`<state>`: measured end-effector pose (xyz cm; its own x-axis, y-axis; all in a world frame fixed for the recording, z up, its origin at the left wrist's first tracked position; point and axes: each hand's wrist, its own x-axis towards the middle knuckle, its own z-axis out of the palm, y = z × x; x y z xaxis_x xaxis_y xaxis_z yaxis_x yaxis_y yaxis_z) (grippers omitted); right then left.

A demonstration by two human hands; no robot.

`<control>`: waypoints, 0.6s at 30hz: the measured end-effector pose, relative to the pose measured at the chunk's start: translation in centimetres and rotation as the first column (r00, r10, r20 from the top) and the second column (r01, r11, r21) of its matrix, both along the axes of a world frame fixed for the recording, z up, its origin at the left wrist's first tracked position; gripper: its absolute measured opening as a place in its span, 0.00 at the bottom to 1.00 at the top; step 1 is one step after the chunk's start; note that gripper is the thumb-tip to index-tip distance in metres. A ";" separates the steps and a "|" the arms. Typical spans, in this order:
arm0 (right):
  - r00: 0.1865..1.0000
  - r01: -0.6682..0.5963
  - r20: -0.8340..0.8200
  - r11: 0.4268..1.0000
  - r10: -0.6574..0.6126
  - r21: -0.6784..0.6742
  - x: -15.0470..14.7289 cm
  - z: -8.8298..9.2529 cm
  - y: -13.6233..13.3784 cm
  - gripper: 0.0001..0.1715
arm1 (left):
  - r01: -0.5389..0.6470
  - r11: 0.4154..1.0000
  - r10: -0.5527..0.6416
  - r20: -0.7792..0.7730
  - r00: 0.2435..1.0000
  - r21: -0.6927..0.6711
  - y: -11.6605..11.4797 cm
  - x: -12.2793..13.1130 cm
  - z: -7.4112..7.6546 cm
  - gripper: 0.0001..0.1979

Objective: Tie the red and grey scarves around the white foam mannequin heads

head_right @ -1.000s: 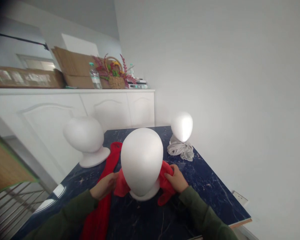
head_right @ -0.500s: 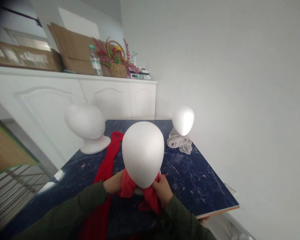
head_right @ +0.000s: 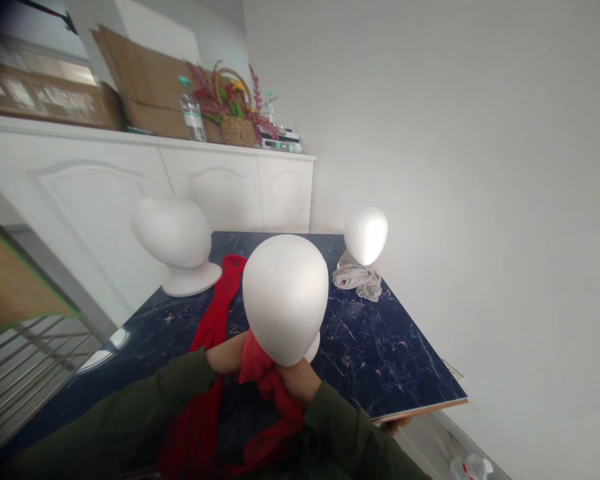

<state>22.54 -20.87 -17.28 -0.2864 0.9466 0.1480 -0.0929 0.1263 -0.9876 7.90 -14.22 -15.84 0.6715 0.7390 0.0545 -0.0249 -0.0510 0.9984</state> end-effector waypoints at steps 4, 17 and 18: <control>0.859 -0.090 0.498 0.923 -0.118 0.374 -1.0 -0.2 0.9 0.22 | 0.057 0.998 -0.057 -0.037 0.998 0.002 -0.3 -0.1 0.4 0.12; 0.361 0.037 0.862 0.929 -0.355 0.367 -1.5 1.6 -1.0 0.34 | -0.096 0.969 0.139 -0.181 0.974 0.226 -1.3 0.6 -0.4 0.20; 0.327 0.062 0.868 0.925 -0.373 0.374 -1.4 1.8 -0.9 0.32 | -0.140 0.963 0.184 -0.184 0.966 0.229 -1.6 0.8 -0.3 0.20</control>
